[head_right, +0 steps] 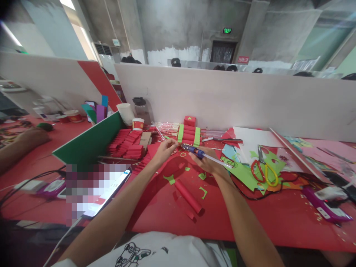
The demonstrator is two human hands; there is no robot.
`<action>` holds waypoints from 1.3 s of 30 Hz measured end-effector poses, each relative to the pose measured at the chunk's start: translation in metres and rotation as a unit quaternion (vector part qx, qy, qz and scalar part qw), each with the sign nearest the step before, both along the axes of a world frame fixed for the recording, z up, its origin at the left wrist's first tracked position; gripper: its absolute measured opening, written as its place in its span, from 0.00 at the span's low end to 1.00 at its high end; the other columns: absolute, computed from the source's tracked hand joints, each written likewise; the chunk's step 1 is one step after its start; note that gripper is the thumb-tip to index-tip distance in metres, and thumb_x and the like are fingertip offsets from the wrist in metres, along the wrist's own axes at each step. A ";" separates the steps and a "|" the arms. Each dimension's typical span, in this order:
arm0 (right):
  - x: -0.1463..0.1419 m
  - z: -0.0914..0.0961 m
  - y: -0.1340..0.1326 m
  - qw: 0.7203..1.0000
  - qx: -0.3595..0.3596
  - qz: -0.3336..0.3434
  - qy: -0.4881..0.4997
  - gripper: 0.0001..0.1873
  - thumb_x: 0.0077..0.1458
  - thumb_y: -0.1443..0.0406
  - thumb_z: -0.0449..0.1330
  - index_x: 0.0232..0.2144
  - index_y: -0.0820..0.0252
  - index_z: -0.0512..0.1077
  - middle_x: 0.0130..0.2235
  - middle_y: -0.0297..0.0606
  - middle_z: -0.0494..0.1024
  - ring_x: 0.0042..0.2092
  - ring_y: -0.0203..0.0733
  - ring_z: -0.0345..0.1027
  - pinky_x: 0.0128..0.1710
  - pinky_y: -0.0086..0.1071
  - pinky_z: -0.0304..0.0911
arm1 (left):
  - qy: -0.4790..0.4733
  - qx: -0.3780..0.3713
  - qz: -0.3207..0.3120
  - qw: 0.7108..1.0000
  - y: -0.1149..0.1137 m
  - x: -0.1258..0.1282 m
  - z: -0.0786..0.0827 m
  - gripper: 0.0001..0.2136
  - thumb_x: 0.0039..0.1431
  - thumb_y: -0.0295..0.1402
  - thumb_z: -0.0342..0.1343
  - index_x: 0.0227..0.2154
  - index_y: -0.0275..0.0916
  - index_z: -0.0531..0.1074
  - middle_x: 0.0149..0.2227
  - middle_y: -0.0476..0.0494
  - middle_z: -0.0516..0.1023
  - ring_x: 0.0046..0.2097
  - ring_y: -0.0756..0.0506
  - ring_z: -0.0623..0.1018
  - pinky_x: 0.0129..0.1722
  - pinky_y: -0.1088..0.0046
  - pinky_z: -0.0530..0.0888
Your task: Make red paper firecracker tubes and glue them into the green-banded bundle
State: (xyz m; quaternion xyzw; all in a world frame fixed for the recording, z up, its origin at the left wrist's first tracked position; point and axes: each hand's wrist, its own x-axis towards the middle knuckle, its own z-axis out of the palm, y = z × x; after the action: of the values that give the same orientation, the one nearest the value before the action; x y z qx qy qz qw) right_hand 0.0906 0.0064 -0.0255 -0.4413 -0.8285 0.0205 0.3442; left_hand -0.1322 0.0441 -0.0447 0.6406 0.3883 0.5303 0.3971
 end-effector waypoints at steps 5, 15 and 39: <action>0.000 0.000 0.000 1.000 0.003 0.002 0.001 0.18 0.60 0.52 0.54 0.24 0.56 0.70 0.27 0.38 0.77 0.29 0.43 0.70 0.32 0.32 0.60 | 0.003 0.008 -0.001 1.000 0.000 0.000 0.000 0.09 0.55 0.38 0.55 0.26 0.37 0.68 0.25 0.52 0.67 0.28 0.52 0.67 0.29 0.77 0.66; 0.000 0.002 -0.001 1.000 0.005 0.000 0.003 0.19 0.61 0.52 0.54 0.25 0.56 0.71 0.28 0.39 0.78 0.31 0.44 0.71 0.33 0.32 0.61 | -0.005 -0.001 -0.002 1.000 0.000 0.001 0.000 0.08 0.54 0.37 0.55 0.27 0.37 0.68 0.24 0.52 0.67 0.27 0.52 0.65 0.28 0.77 0.65; 0.001 0.002 0.000 1.000 0.000 -0.003 0.003 0.19 0.60 0.52 0.55 0.24 0.56 0.70 0.27 0.38 0.78 0.30 0.44 0.71 0.31 0.32 0.60 | 0.019 0.005 0.002 1.000 0.000 0.000 0.001 0.09 0.53 0.38 0.55 0.25 0.37 0.68 0.23 0.53 0.65 0.27 0.52 0.65 0.28 0.77 0.63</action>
State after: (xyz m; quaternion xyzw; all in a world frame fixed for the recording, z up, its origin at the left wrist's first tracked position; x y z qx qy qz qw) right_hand 0.0914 0.0062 -0.0239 -0.4436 -0.8261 0.0212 0.3469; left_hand -0.1320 0.0437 -0.0432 0.6519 0.3942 0.5211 0.3850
